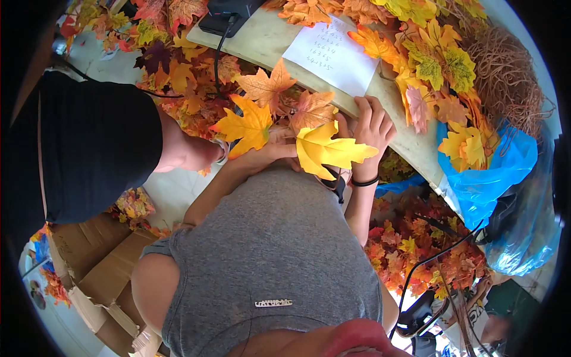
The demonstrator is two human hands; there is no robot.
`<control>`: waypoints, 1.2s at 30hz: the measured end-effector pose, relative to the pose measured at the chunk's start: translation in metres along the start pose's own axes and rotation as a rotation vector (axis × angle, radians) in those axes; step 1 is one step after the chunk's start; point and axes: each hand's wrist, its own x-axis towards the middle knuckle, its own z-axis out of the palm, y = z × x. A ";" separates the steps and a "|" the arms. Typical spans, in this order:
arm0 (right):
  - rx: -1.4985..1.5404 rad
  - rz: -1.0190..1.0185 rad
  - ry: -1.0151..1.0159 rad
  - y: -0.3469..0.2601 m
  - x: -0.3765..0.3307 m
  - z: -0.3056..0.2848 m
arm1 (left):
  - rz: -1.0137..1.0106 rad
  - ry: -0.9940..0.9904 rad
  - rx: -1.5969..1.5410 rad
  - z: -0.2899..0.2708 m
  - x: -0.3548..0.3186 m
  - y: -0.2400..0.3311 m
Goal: The person assembles artificial foliage by attaching artificial maple leaves onto branch stems by hand.
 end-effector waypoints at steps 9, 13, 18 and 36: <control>0.310 -0.009 -0.100 0.009 -0.002 -0.013 | 0.056 0.192 0.020 -0.014 -0.002 0.006; 0.874 0.095 -0.183 0.010 -0.009 -0.032 | 0.087 0.250 0.080 -0.014 -0.001 0.005; 0.827 0.140 -0.272 0.000 -0.025 -0.028 | 0.061 0.135 0.262 -0.013 -0.001 0.009; 1.762 0.888 -0.186 -0.034 -0.018 0.015 | 0.203 -0.173 -0.282 -0.029 -0.005 0.015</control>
